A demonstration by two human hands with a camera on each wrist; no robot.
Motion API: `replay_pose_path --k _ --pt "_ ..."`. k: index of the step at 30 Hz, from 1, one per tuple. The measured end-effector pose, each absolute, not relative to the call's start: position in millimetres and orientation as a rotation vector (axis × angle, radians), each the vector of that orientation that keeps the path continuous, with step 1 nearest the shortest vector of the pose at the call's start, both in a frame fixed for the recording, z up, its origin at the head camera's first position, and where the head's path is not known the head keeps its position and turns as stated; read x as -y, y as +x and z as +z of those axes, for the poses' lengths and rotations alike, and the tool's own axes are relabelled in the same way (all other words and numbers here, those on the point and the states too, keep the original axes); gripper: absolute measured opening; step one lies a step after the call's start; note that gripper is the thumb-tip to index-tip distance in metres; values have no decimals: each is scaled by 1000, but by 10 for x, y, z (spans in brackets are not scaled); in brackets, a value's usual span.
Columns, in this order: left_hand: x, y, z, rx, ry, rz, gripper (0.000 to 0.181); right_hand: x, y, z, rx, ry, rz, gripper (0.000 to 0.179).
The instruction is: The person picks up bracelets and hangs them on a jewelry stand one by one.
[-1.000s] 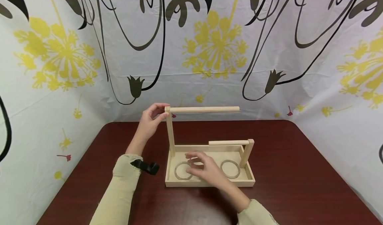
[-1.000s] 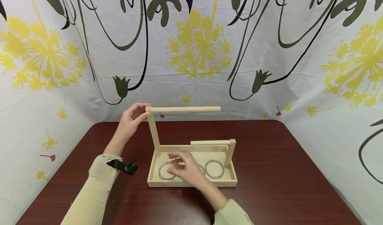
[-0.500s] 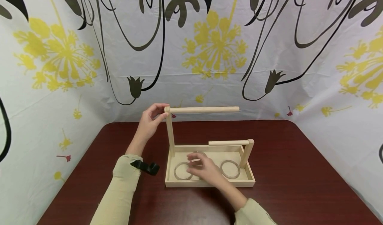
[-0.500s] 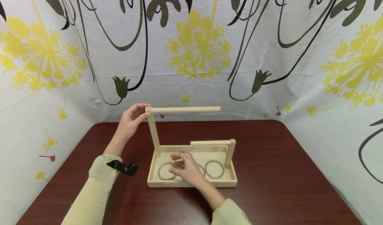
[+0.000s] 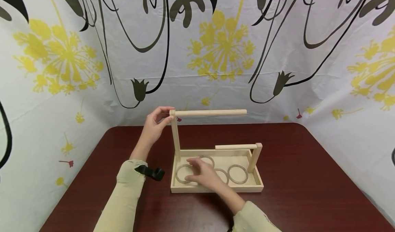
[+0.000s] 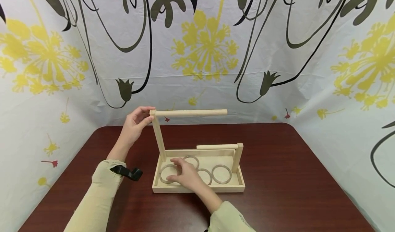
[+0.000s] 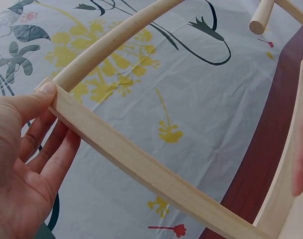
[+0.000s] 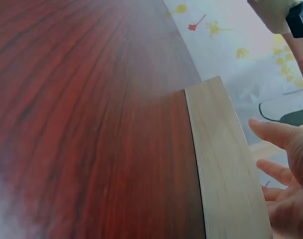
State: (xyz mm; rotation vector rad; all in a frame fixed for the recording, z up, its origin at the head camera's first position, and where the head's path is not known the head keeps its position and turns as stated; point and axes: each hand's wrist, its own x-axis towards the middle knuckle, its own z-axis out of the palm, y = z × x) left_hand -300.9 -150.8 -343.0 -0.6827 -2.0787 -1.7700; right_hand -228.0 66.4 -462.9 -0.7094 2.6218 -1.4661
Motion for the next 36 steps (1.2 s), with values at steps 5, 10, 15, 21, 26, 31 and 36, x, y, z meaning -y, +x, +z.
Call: replay_pose_path --k 5,10,15,21,26,31,36 --pt "1499 -2993 -3426 2088 -682 -1782 27 -566 -2310 -4616 -2750 -703 -1236 71" --pt "1507 -2986 -3405 2083 -687 -1779 28 -446 -2341 -4589 -2894 -730 -934 77" --pt "1492 -2994 -3414 2080 -694 -1773 29 -372 -2364 -4596 -2982 -692 -756 74" --pt "1483 -2990 -3428 2080 -673 -1779 28 -352 -2372 -4603 -2986 -678 -718 72" --pt "1482 -2980 -3426 2080 -666 -1797 28 -401 -2362 -4607 -2972 -676 -790 79" --pt "1479 -2964 -3409 2081 -656 -1803 29 -472 -2330 -4594 -2948 -716 -1012 81" --pt "1485 -2963 -3402 2084 -653 -1798 29 -522 -2292 -4536 -2840 -709 -1254 77"
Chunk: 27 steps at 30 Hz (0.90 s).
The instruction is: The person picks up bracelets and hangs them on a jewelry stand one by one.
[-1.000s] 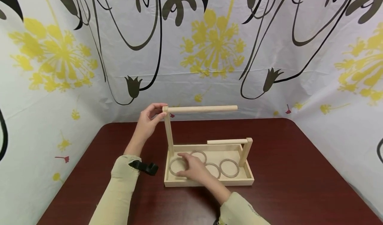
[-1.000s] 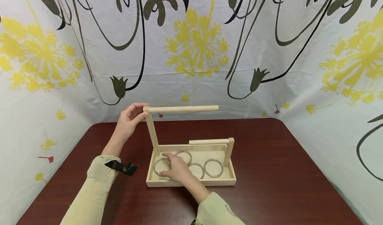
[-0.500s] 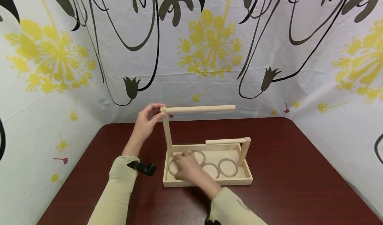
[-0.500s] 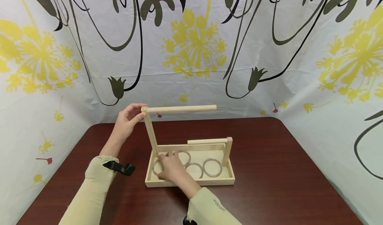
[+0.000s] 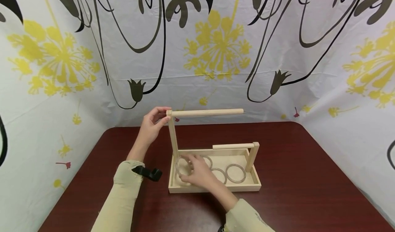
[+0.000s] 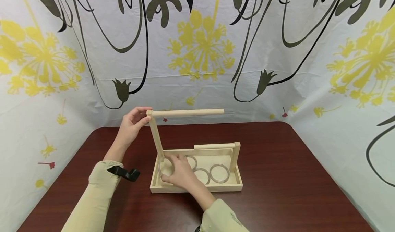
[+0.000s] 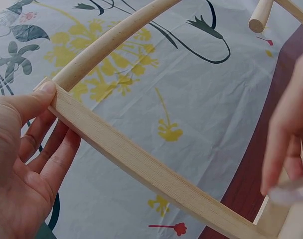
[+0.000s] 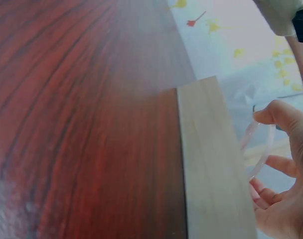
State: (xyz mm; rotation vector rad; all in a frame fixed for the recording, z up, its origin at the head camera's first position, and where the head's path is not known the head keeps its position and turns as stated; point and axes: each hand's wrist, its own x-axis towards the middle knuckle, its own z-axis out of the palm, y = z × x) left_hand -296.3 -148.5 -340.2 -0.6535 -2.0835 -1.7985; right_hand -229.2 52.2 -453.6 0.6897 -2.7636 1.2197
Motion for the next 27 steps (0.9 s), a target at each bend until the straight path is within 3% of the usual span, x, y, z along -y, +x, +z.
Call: replay_pose_path --k 9,27 --pt "1496 -2982 -3414 2077 -675 -1781 28 -590 -2229 -4332 2531 757 1606 70" --pt "1498 -2980 -3421 2085 -675 -1784 28 -805 -2018 -3837 2252 846 1823 71"
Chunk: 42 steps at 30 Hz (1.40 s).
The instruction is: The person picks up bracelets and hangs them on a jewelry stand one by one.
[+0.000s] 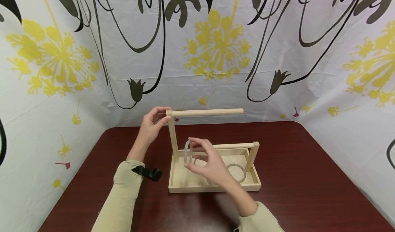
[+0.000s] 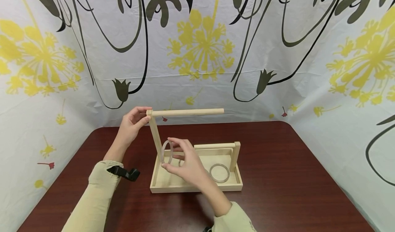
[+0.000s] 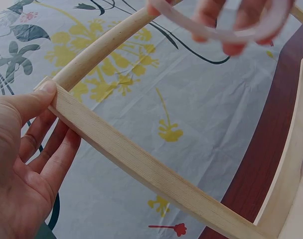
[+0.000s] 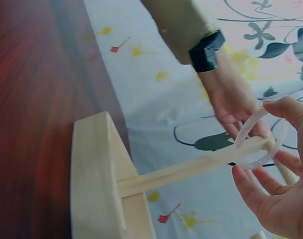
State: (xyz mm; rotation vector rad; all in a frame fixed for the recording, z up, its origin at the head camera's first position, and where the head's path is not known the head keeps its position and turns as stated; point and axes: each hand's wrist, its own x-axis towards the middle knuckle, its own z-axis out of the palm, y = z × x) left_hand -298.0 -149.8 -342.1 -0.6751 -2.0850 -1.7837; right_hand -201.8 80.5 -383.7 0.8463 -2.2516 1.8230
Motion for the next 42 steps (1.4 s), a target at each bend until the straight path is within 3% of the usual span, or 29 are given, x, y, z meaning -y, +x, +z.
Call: replay_pose_path --k 27,42 --pt "1499 -2980 -3412 2082 -672 -1809 29 -1290 -2053 -3468 2027 653 1793 76" --pt "1512 -2981 -3408 2085 -679 -1822 28 -1538 -2102 -3374 1934 409 1729 78"
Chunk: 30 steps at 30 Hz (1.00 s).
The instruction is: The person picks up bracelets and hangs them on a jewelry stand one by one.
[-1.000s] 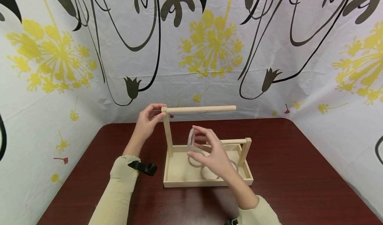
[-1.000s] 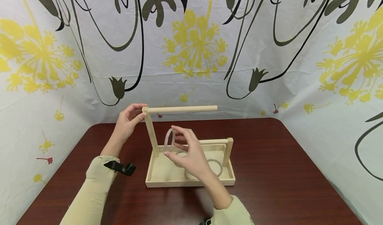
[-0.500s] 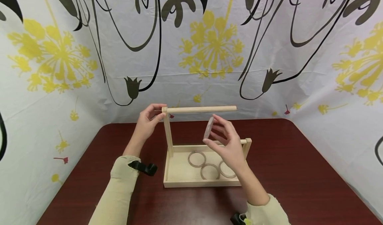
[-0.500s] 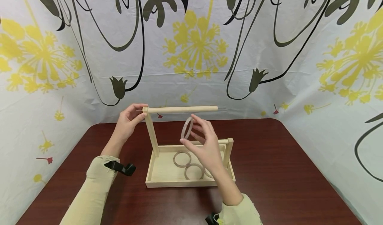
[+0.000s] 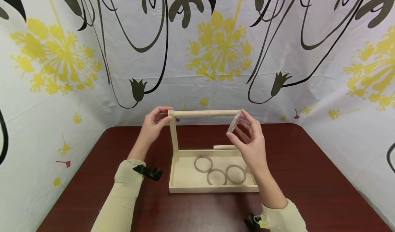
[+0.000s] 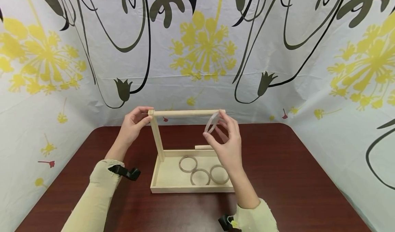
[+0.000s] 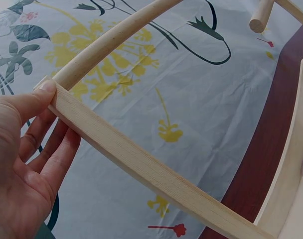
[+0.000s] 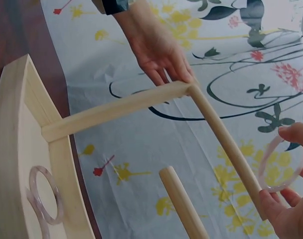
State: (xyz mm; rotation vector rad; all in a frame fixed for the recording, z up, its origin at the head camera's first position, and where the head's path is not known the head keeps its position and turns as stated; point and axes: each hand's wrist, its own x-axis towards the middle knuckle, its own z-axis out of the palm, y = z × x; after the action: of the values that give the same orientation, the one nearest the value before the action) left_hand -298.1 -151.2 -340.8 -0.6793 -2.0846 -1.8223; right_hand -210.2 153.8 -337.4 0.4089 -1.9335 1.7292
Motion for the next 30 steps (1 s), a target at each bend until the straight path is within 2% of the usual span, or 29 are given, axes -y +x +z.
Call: replay_pose_path --k 30 --pt "1511 -3007 -3400 2079 -675 -1836 29 -1845 -2421 -3340 1986 185 1706 72"
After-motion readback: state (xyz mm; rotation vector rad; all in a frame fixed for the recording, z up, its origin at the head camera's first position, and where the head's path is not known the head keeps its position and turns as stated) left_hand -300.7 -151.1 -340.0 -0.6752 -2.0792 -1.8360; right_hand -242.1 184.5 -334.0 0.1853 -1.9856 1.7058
